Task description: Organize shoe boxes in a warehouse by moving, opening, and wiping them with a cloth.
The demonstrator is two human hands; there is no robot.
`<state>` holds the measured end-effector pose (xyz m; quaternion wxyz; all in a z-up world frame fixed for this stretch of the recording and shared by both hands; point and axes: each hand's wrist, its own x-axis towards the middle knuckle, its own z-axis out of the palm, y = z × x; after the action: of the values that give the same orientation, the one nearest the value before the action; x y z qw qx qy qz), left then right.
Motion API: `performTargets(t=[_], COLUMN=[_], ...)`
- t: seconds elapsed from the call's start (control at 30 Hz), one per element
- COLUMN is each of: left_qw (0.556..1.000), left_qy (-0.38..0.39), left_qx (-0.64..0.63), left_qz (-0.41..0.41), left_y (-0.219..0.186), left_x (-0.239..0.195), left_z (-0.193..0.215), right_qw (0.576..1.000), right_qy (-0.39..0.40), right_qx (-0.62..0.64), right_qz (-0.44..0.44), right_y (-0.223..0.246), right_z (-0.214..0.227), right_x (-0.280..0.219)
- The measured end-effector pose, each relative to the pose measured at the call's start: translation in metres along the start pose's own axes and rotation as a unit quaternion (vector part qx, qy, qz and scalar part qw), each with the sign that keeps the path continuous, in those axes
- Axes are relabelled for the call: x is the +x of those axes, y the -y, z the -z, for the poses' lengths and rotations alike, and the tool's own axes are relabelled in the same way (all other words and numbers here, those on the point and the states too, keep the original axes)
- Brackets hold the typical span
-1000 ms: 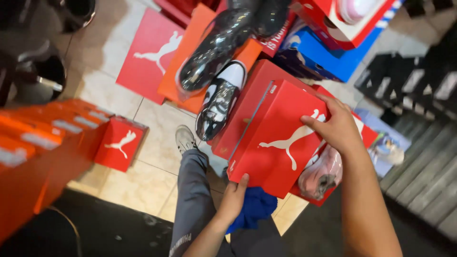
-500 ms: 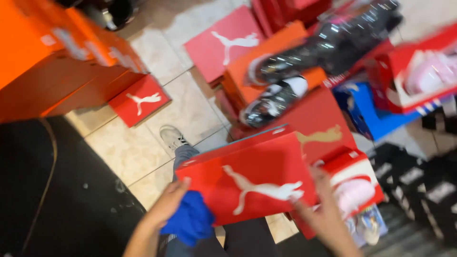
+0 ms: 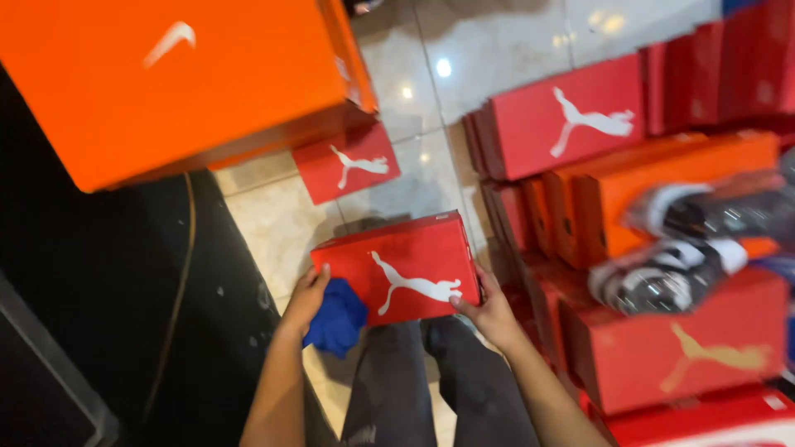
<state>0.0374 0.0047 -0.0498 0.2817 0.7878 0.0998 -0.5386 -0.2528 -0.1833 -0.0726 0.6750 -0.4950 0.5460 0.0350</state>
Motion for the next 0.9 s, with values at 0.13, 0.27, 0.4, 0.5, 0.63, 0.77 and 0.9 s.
performTargets(t=[0.13,0.27,0.4,0.5,0.63,0.77,0.9], left_qw=[0.999,0.995,0.993,0.989,0.985,0.973,0.969], left_qy=[-0.032,-0.067,-0.1,-0.127,-0.135,-0.175,-0.172], left_qx=[0.008,0.06,0.04,0.045,0.104,0.146,0.17], left_qz=[-0.004,-0.032,-0.046,-0.056,-0.025,-0.046,-0.048], left_y=[0.024,0.042,0.087,0.036,0.024,0.039,0.029], left_x=[0.11,0.199,0.311,0.307,0.331,0.37,0.376], left_z=[0.022,0.027,0.034,0.024,0.025,0.044,0.05], right_qw=[0.999,0.996,0.986,0.984,0.991,0.984,0.996], right_qy=[0.034,0.059,0.107,0.126,0.115,0.092,0.077], right_qx=[-0.015,0.056,0.128,0.128,0.072,0.154,0.038], right_qz=[0.026,0.021,0.007,0.011,0.003,0.005,-0.021], right_y=[-0.019,-0.04,-0.067,-0.091,-0.1,-0.093,-0.036], right_z=[-0.045,-0.085,-0.098,-0.115,-0.139,-0.164,-0.173], right_x=[0.098,0.181,0.264,0.323,0.371,0.385,0.365])
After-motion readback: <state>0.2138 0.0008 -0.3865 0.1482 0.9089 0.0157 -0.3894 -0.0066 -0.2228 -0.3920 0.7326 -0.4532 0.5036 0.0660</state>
